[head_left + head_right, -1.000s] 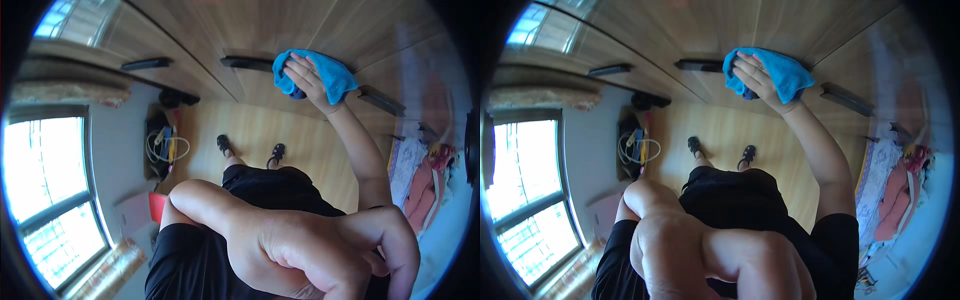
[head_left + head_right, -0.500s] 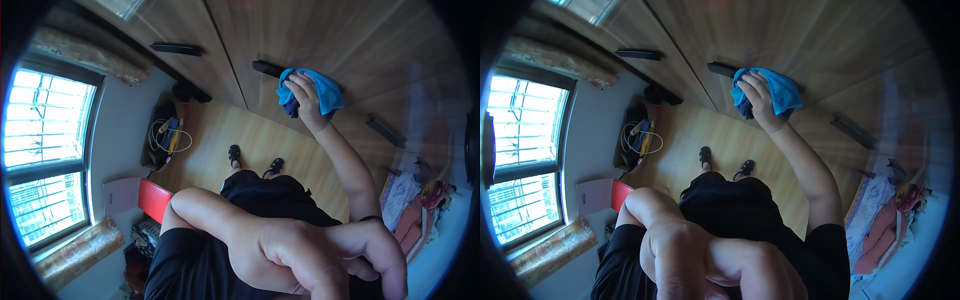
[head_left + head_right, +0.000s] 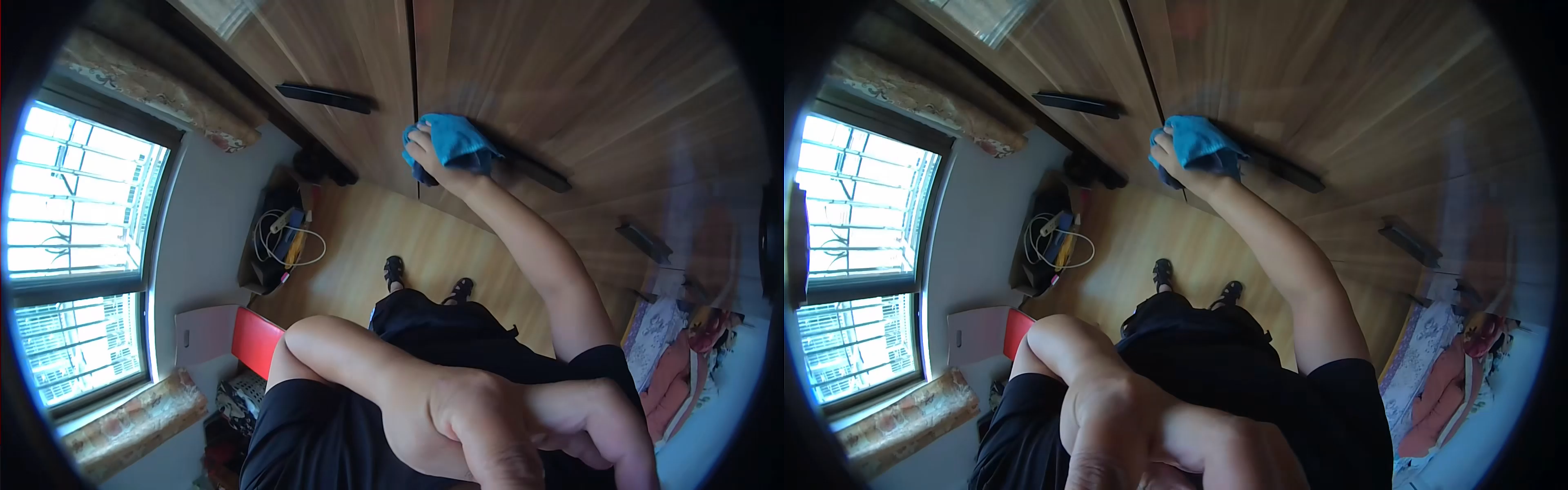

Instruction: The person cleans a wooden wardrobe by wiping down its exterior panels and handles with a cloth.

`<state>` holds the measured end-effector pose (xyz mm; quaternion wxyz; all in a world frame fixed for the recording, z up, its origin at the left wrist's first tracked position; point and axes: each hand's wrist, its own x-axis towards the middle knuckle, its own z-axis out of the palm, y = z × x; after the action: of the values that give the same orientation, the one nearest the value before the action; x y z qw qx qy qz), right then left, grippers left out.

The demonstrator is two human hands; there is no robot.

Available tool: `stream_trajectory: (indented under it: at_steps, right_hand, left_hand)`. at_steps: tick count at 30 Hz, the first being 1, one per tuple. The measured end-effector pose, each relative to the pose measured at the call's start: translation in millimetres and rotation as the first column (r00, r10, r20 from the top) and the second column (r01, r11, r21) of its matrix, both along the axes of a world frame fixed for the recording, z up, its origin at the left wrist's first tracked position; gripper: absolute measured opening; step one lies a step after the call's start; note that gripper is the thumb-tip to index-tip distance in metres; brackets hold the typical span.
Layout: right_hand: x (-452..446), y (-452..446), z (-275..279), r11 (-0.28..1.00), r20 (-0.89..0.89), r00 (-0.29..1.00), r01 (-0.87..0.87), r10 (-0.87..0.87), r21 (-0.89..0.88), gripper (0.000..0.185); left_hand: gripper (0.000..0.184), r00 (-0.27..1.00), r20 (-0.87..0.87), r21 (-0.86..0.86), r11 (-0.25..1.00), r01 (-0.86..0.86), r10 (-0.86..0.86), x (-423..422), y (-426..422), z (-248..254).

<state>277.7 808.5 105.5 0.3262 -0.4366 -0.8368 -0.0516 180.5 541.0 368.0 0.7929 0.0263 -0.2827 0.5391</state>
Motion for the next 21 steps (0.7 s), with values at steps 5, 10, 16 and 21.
stream_trajectory:
  at_steps: [5, 10, 16, 21]
  right_hand:
    - [35.0, -46.3, -6.0, 0.982, 0.006, 0.997, 0.079, -0.081, 0.17, 0.017]
    - [113.4, -118.2, -0.5, 0.971, -0.094, 0.973, 0.22, -0.211, 0.091, 0.018]
    - [170.6, -182.6, -0.9, 0.929, 0.038, 0.937, 0.338, -0.347, 0.151, 0.018]
    - [180.6, -230.0, -54.9, 0.647, -0.311, 0.57, 0.698, -0.761, -0.305, 0.027]
  left_hand:
    - [0.023, 0.942, -0.061, -0.092, 0.941, 0.325, -0.331, -52.5, 46.5, 9.2]
    - [0.026, 0.9, -0.161, -0.148, 0.911, 0.385, -0.406, -60.9, 63.1, 27.7]
    - [0.018, 0.929, -0.289, 0.185, 0.938, 0.293, -0.233, -29.4, 64.8, 14.3]
    - [0.016, 0.908, -0.41, 0.438, 0.854, 0.28, -0.087, -8.5, 74.6, -43.5]
